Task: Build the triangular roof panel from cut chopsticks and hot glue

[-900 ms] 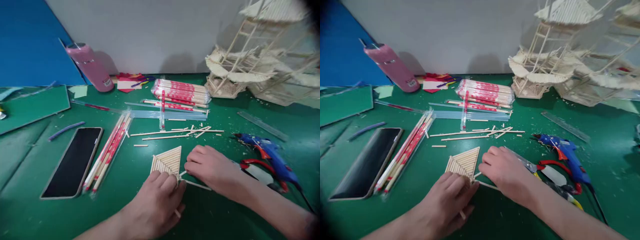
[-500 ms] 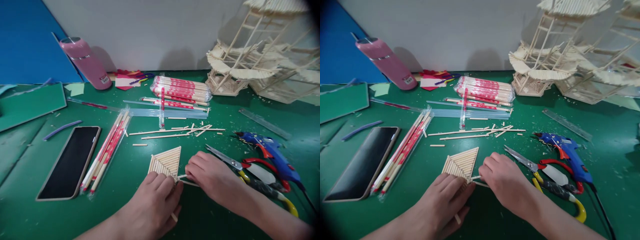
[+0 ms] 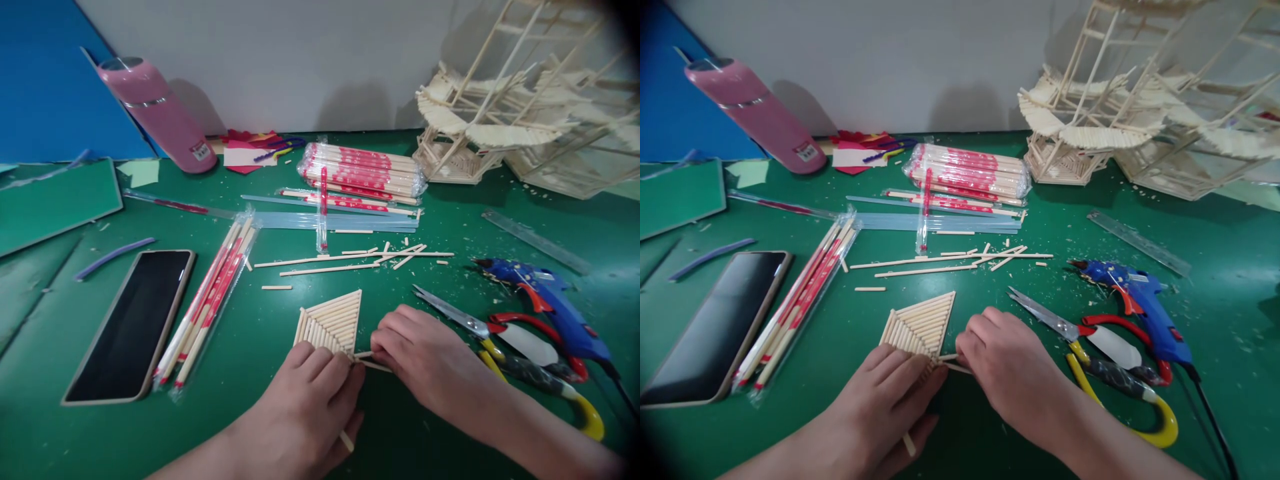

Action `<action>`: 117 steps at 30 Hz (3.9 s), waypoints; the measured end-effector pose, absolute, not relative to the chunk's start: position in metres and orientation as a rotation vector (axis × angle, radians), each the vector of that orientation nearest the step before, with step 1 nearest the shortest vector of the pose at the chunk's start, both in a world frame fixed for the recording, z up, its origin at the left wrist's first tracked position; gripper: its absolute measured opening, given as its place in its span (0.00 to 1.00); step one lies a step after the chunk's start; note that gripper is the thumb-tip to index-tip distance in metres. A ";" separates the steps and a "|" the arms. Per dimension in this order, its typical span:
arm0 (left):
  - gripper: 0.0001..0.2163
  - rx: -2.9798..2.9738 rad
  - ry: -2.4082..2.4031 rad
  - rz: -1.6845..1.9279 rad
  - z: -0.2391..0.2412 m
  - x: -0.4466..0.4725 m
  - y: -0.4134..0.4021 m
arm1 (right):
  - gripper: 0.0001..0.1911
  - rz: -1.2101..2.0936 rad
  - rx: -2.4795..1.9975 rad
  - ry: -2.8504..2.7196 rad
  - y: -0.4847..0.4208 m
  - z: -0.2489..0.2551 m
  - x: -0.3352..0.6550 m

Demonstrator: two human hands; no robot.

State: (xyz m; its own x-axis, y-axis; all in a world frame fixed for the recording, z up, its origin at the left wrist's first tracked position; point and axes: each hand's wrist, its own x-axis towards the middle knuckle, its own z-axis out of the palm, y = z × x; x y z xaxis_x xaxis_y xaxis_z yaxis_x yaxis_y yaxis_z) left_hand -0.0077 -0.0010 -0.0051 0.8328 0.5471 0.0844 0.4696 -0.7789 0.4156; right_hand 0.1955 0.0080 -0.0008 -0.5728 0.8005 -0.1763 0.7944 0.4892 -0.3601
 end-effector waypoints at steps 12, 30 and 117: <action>0.11 2.743 0.755 0.291 -0.005 -0.007 0.001 | 0.10 0.735 -1.481 -2.514 0.001 0.002 0.196; 0.16 2.749 0.782 0.333 -0.003 -0.006 -0.002 | 0.10 0.517 -1.423 -2.482 0.002 0.005 0.195; 0.10 2.845 0.814 0.348 -0.008 -0.001 -0.001 | 0.07 0.478 -1.288 -2.548 0.005 0.001 0.209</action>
State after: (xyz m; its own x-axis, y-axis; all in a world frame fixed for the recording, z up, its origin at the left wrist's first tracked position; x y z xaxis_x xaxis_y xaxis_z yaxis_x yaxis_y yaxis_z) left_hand -0.0009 -0.0007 -0.0082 0.8247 0.5369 0.1777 0.4992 -0.8388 0.2174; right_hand 0.2092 0.0048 0.0012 -0.5795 0.8119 0.0705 0.7313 0.5562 -0.3948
